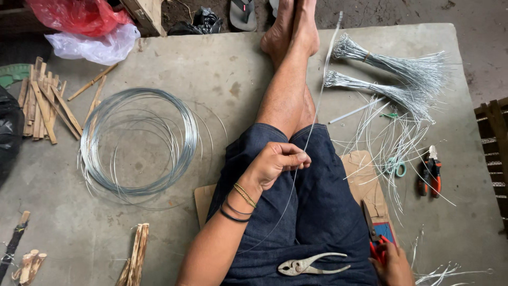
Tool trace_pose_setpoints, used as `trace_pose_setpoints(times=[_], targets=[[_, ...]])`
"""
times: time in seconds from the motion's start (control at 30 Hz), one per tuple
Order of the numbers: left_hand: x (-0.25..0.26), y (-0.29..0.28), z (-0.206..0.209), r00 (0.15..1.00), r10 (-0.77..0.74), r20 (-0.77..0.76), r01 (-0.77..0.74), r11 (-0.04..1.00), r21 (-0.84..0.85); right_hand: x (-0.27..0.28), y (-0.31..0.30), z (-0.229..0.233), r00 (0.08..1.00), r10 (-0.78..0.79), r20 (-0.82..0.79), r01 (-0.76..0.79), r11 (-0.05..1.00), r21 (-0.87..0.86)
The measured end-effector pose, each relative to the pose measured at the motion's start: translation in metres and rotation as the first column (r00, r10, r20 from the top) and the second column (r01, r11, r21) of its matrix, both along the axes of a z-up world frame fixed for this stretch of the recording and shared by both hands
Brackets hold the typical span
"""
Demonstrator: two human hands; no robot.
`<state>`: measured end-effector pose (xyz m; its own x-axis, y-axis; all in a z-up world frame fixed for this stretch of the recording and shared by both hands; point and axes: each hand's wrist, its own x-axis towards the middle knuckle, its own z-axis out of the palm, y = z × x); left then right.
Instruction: The person sits on the floor and repeatedly bends thin metal wire into small loops using pliers, then cuts the wire with scissors. The person handles the wire and tools one at a time, placing finished pieces aside.
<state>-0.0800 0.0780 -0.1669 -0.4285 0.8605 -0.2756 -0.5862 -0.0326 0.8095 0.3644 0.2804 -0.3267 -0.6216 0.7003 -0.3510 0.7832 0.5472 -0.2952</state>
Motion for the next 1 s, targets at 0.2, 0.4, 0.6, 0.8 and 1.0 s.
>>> trace_pose_setpoints(times=[0.2, 0.4, 0.6, 0.8, 1.0], targets=[[0.001, -0.004, 0.000, 1.000, 0.007, -0.027, -0.007, 1.000, 0.007, -0.001, 0.013, 0.004, 0.981, -0.186, -0.051, 0.178, 0.975, -0.134], [0.006, -0.003, 0.003, 0.998, 0.006, -0.068, -0.001, 0.997, 0.072, 0.009, 0.040, 0.021, 0.880, -0.411, -0.238, 0.184, 0.758, -0.626], [0.012, -0.001, 0.007, 0.998, -0.051, 0.036, 0.050, 0.998, 0.026, -0.027, 0.024, 0.113, 0.869, -0.322, -0.375, -0.167, 0.523, -0.836], [0.026, 0.001, 0.013, 0.992, -0.096, 0.079, 0.088, 0.991, 0.101, -0.148, 0.001, 0.195, 0.942, 0.267, -0.204, -0.325, 0.573, -0.753], [0.026, 0.004, 0.007, 0.966, -0.155, 0.208, 0.128, 0.982, 0.138, -0.215, -0.005, 0.217, 0.849, 0.394, -0.353, -0.520, 0.497, -0.695]])
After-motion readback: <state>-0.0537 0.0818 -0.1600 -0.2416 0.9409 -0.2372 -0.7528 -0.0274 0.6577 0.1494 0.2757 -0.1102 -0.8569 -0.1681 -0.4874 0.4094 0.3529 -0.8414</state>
